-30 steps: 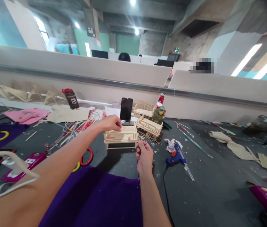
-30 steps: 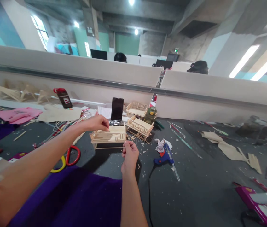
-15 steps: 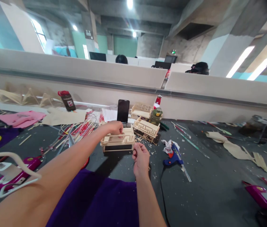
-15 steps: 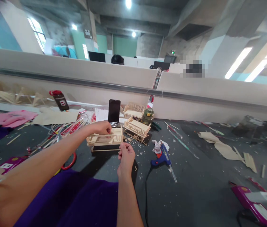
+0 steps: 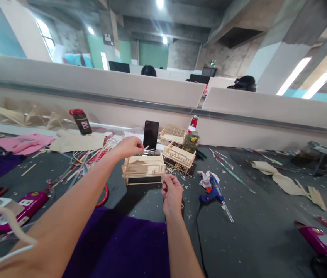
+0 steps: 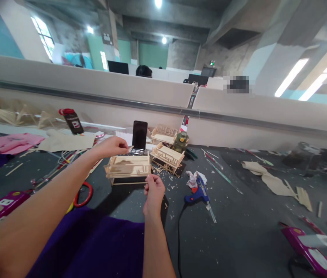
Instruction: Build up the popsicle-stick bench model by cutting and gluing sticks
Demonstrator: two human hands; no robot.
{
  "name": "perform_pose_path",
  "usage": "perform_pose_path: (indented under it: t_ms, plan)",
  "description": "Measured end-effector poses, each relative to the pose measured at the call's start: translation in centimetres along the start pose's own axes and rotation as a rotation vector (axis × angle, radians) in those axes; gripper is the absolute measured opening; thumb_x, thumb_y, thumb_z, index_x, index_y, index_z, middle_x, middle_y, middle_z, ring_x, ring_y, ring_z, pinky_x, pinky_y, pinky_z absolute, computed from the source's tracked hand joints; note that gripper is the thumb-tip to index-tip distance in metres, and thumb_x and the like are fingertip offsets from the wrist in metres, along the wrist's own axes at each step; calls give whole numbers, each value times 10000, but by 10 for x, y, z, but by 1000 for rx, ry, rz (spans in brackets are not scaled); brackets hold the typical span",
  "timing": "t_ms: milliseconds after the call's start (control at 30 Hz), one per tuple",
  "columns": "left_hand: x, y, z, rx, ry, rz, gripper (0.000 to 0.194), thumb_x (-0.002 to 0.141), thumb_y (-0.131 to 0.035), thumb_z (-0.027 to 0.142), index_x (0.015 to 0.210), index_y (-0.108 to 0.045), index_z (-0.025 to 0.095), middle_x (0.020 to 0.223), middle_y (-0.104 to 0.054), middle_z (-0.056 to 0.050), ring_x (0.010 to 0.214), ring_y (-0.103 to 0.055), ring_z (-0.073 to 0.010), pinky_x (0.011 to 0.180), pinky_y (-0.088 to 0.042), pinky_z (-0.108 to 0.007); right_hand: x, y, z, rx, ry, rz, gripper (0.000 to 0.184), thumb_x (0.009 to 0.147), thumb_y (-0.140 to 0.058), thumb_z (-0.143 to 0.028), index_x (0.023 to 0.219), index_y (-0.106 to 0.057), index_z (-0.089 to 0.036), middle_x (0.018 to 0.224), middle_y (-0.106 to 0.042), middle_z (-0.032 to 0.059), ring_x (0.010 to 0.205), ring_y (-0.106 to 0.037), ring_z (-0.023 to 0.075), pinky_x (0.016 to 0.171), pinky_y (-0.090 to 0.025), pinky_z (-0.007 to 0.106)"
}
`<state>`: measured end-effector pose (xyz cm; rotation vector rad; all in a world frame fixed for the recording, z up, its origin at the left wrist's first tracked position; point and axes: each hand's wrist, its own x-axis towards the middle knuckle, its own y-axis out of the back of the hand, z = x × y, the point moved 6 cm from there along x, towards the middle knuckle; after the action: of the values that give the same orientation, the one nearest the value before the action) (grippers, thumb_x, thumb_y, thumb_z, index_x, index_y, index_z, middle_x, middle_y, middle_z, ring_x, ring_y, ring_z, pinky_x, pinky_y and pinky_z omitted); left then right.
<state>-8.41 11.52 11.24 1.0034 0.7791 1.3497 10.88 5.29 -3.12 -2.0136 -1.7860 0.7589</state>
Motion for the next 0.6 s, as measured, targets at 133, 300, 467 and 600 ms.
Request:
perform_pose_path:
  t_ms: [133, 300, 467, 600]
  plan:
    - [-55, 26, 19, -287, -26, 343, 130, 726, -596, 292, 655, -639, 192, 562, -609, 6, 527, -544, -133, 511, -357, -226, -2, -3, -1, -6, 15, -23, 255, 648, -771, -337, 738, -604, -167, 637, -560, -57, 457, -399, 34, 371, -267, 137]
    - [-105, -24, 50, -619, -53, 290, 100, 801, -586, 271, 726, -595, 205, 568, -564, 35, 479, -524, -113, 493, -392, -214, -3, -5, -3, 12, 22, -14, 307, 674, -758, -429, 759, -633, -162, 614, -582, -45, 444, -403, 39, 373, -258, 145]
    - [-114, -71, 60, -537, -143, 329, 112, 859, -545, 210, 806, -642, 196, 687, -607, 12, 611, -543, -127, 586, -405, -225, -6, -9, -7, 3, 19, -39, 383, 721, -711, -526, 751, -656, -148, 577, -590, -33, 413, -384, 34, 374, -244, 155]
    - [-114, -87, 50, -498, -186, 440, 135, 897, -539, 209, 878, -670, 187, 811, -631, -23, 744, -584, -146, 679, -426, -243, -9, -17, -8, -32, 57, -168, 320, 713, -751, -460, 774, -645, -164, 577, -587, -51, 403, -372, 29, 369, -223, 150]
